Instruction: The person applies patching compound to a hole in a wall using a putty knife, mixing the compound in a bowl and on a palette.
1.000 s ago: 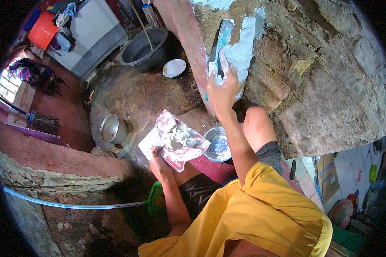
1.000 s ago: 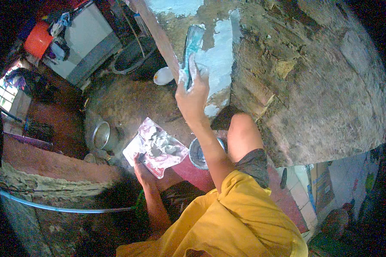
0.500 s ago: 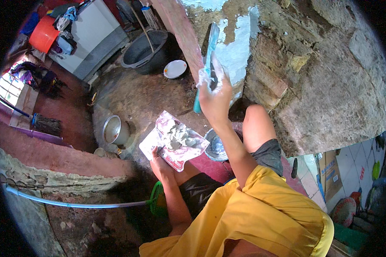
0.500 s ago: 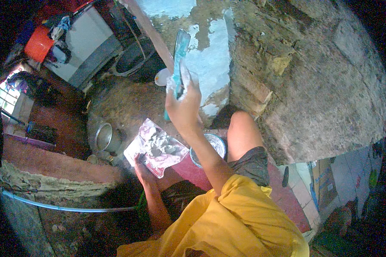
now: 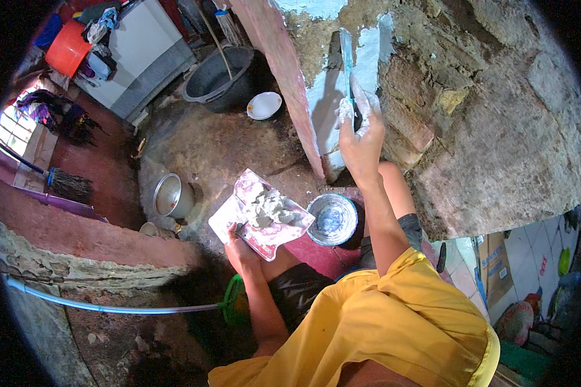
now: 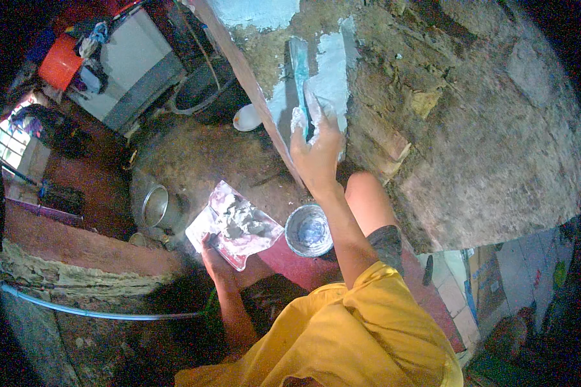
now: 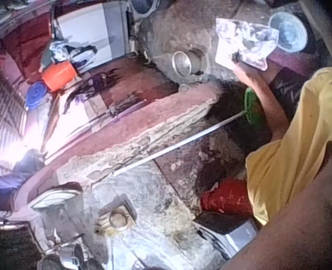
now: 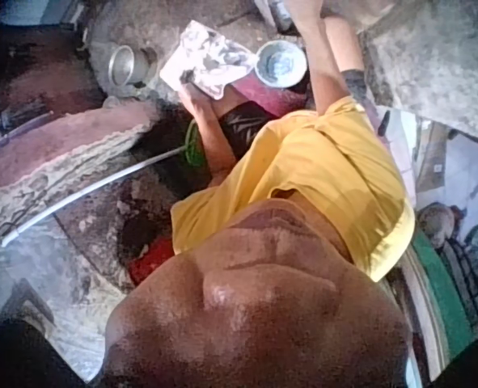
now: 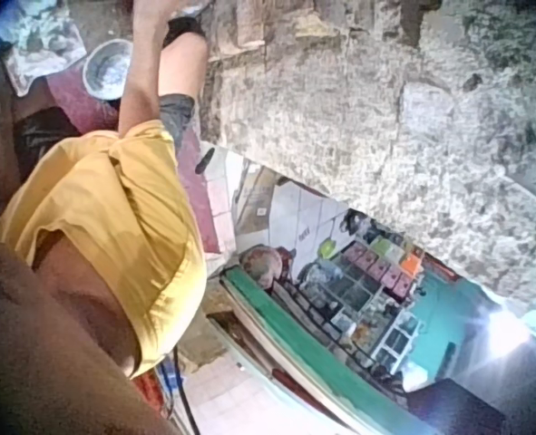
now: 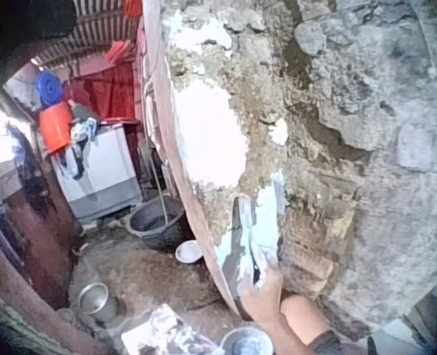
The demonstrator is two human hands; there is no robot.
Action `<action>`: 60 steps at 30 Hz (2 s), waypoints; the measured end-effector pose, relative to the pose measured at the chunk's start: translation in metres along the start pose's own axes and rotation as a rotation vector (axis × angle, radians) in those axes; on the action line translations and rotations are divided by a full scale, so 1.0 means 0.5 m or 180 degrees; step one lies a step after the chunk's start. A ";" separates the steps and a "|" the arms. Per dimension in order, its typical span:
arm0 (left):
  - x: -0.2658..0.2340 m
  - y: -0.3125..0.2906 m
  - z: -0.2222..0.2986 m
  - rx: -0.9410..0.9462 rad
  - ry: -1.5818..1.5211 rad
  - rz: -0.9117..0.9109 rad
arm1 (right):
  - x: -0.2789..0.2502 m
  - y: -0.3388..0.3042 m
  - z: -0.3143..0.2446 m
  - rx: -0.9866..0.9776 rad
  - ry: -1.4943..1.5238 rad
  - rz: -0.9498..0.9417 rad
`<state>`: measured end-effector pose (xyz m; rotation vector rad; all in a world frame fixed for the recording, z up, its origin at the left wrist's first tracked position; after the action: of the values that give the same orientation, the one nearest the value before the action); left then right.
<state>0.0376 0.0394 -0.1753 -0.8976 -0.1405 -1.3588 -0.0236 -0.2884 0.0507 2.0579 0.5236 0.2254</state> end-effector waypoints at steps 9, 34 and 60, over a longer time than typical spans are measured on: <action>-0.011 0.005 -0.004 0.0006 0.0095 0.0261 | 0.005 0.000 0.024 -0.0478 -0.0256 -0.0181; 0.001 -0.001 0.006 0.0030 0.0081 0.0197 | 0.025 -0.068 0.005 -0.0446 -0.0405 -0.0587; 0.146 -0.132 0.083 -0.0456 -0.0560 -0.1648 | -0.034 -0.191 -0.056 -0.0405 0.1661 -0.2789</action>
<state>0.0149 0.0120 -0.0744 -1.1515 -0.4390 -1.7819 -0.0751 -0.2319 -0.0153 1.4616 1.6162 0.2521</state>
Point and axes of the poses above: each hand's wrist, its own y-axis towards the middle knuckle, its own x-axis out of the palm, z = x × y, the point moved 4 cm from there along y, towards the middle knuckle, and after that the axes turned 13 degrees about -x, right-handed, at the moved point
